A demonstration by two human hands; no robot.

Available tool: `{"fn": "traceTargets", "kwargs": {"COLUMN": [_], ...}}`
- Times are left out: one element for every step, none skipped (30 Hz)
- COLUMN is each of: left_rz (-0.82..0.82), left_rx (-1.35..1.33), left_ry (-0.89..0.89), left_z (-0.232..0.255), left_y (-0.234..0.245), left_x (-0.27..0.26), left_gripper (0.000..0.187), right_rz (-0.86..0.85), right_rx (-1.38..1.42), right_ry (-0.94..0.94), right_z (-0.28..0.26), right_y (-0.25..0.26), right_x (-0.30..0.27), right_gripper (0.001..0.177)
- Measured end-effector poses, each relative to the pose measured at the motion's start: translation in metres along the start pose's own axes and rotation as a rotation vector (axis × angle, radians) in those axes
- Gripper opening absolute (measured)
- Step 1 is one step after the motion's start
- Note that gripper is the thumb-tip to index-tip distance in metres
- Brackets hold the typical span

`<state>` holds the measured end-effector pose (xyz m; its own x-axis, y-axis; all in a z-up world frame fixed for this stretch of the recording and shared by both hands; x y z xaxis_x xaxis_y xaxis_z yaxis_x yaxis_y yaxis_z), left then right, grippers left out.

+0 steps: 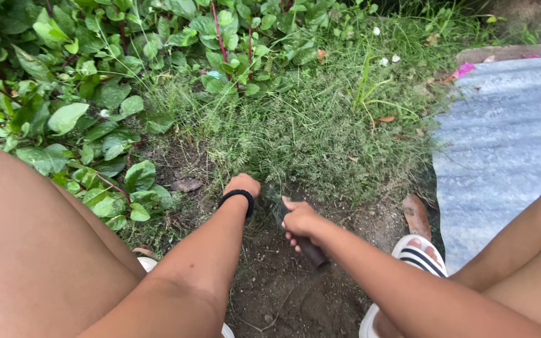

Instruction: The person uses a knife to cut weeds in a garden area. They repeatedly cut and gather weeds, moving them aside to clear the ground.

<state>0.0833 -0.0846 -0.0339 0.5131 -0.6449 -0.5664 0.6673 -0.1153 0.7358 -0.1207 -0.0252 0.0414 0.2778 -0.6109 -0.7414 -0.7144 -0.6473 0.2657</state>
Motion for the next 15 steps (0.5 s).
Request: {"fn": "traceTargets", "kwargs": {"left_rz": [-0.004, -0.002, 0.001, 0.003, 0.038, 0.073, 0.11, 0.107, 0.106, 0.104, 0.111, 0.118, 0.124, 0.12, 0.117], "left_rx": [0.015, 0.022, 0.028, 0.034, 0.034, 0.033, 0.03, 0.068, 0.106, 0.144, 0.161, 0.177, 0.194, 0.203, 0.213], "left_ry": [0.012, 0.013, 0.015, 0.016, -0.017, -0.049, -0.079, -0.083, -0.085, -0.087, -0.104, -0.12, -0.137, -0.134, -0.129], "left_z": [0.002, 0.004, 0.005, 0.007, 0.009, 0.011, 0.012, 0.012, 0.012, 0.012, 0.013, 0.013, 0.014, 0.014, 0.013], "left_y": [0.001, 0.001, 0.001, 0.0, -0.001, -0.002, -0.003, -0.006, -0.009, -0.011, -0.011, -0.01, -0.011, -0.013, -0.013], "left_x": [-0.003, -0.007, -0.011, -0.014, -0.017, -0.018, -0.018, -0.016, -0.012, -0.007, -0.001, 0.006, 0.01, 0.013, 0.016], "left_gripper": [0.047, 0.053, 0.06, 0.068, 0.065, 0.062, 0.059, 0.055, 0.051, 0.048, 0.042, 0.037, 0.034, 0.034, 0.035], "right_rz": [-0.007, -0.013, -0.014, -0.015, -0.019, -0.004, 0.01, 0.024, -0.03, -0.084, -0.136, -0.148, -0.16, -0.172, -0.168], "right_rx": [-0.034, -0.069, -0.108, -0.148, -0.188, -0.26, -0.334, -0.409, -0.384, -0.358, -0.333, -0.354, -0.374, -0.395, -0.417], "right_ry": [0.013, 0.026, 0.048, 0.071, 0.093, 0.077, 0.063, 0.049, 0.051, 0.053, 0.056, 0.054, 0.051, 0.049, 0.059], "right_z": [-0.004, -0.009, -0.014, -0.019, -0.025, -0.029, -0.033, -0.038, -0.042, -0.046, -0.049, -0.053, -0.055, -0.055, -0.056], "right_y": [0.005, 0.009, 0.011, 0.013, 0.014, 0.015, 0.016, 0.019, 0.021, 0.024, 0.028, 0.032, 0.037, 0.04, 0.039], "right_x": [-0.002, -0.006, -0.01, -0.014, -0.018, -0.022, -0.025, -0.027, -0.029, -0.031, -0.032, -0.031, -0.031, -0.032, -0.033], "right_gripper": [0.04, 0.047, 0.05, 0.053, 0.056, 0.057, 0.058, 0.059, 0.047, 0.038, 0.033, 0.031, 0.03, 0.029, 0.029]}}
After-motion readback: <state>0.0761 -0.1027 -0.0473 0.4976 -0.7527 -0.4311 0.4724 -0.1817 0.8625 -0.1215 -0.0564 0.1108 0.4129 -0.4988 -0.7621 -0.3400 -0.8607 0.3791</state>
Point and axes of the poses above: each hand's wrist, its own x-axis towards the middle knuckle, its own y-axis out of the back of the hand, z = x × y, the point moved 5 cm from there along x, towards the middle knuckle, and after that the axes turned 7 degrees about y, right-handed, at the moved point
